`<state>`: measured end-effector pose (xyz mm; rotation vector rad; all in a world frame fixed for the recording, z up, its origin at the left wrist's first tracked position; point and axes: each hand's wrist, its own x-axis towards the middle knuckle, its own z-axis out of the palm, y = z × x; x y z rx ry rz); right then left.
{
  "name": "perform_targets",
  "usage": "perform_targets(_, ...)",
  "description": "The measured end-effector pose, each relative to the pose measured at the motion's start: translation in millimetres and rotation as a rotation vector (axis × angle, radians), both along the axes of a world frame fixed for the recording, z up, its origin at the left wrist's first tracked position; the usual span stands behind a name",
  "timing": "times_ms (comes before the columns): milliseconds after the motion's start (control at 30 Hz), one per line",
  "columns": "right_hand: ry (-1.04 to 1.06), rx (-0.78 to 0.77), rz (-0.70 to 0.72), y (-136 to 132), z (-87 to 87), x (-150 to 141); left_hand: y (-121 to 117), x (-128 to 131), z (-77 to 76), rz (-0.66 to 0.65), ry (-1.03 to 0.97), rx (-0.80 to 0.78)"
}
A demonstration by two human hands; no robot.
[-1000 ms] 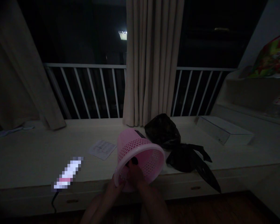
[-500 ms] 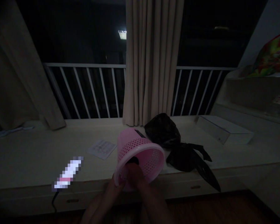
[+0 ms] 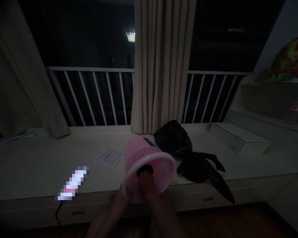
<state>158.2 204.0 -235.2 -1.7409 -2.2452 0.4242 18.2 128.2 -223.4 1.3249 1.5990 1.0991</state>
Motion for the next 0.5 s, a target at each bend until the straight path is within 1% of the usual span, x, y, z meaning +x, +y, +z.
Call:
perform_targets(133,0.015,0.009,-0.019,-1.0,0.0,-0.7,0.0,-0.9,1.0,-0.009,0.013,-0.020)
perform_targets(333,-0.101,0.041,0.164,0.9,-3.8,-1.4,-0.5,-0.7,2.6,-0.017,-0.003,0.024)
perform_targets(500,-0.100,0.059,0.212,-0.7,-0.6,-3.6,1.0,0.2,0.3,-0.016,-0.014,0.033)
